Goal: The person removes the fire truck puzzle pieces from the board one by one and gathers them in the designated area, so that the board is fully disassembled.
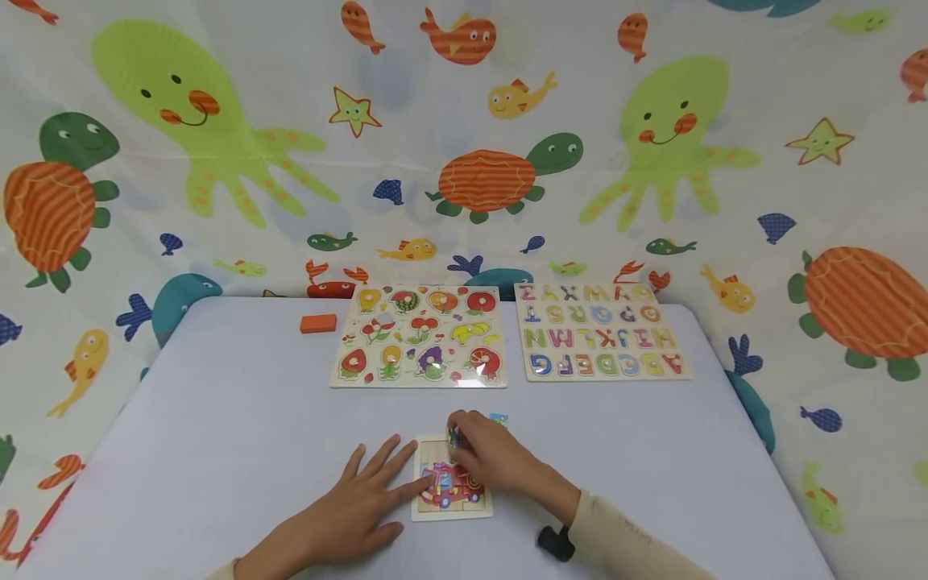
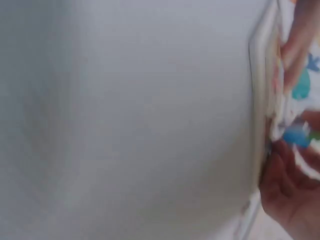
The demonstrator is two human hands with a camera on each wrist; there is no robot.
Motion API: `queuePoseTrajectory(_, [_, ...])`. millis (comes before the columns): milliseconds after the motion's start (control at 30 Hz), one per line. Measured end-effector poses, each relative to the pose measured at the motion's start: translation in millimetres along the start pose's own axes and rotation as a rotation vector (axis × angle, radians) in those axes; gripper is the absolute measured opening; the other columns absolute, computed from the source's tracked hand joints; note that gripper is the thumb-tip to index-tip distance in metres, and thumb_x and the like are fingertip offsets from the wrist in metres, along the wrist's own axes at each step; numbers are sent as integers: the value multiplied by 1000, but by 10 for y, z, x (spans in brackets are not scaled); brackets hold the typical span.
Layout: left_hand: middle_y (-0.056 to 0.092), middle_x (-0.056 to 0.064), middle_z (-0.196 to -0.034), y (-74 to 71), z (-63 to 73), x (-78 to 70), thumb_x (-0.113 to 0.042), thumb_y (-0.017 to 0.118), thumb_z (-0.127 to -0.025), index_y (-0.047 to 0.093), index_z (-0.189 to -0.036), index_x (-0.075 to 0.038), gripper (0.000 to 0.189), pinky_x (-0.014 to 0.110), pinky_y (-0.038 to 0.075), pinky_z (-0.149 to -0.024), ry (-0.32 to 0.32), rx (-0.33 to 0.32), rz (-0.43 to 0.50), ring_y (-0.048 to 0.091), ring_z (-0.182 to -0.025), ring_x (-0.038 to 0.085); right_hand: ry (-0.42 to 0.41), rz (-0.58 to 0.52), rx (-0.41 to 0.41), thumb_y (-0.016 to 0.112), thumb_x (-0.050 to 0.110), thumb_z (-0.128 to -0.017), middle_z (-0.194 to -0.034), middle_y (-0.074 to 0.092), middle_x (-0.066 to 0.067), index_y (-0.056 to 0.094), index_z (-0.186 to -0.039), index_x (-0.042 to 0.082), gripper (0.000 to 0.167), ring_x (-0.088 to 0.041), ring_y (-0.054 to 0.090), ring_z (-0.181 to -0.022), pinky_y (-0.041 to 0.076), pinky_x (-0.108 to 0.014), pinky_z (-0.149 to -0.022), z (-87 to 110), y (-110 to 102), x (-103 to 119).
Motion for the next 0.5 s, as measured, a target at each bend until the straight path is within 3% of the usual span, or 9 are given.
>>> queuePoseTrajectory(100, [20,5,-170,14,-14,-4,-40,69,-95,43,-155,-41,65,74,15,-114,-2,5,10,10,-156,37,5,-129,-19,67,14,-99,-97,56,5,57,-123,10,27,-13,57,-92,53,-24,-79,19,-150,-40])
queuePoseTrajectory(200, [20,5,-170,18,-17,-9,-40,69,-95,43,-155,-42,66,74,15,-114,-6,12,17,10,-156,37,-1,-171,-83,68,10,-98,-105,60,1,58,-124,8,28,-17,60,-101,55,-26,-84,78,-376,-87])
queuePoseTrajectory(333, [20,5,-170,5,-13,-11,-40,69,-95,43,-155,-41,66,73,15,-115,-3,6,10,10,-156,37,2,31,-133,72,9,-94,-112,65,-2,61,-128,6,36,-18,62,-101,57,-32,-85,208,-619,-271])
queuePoseTrajectory(500, [20,6,-170,0,-7,3,-38,69,-95,43,-155,-40,66,73,14,-115,-5,-1,14,10,-156,37,100,333,-124,78,9,-89,-117,67,-3,64,-127,8,40,-21,65,-106,57,-41,-91,348,-756,-639])
Point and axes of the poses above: each hand's wrist, its own z-axis away from the middle knuckle, its own y-axis out of the palm, x = y × z, the point moved 8 cm from there along -z, towards the middle knuckle
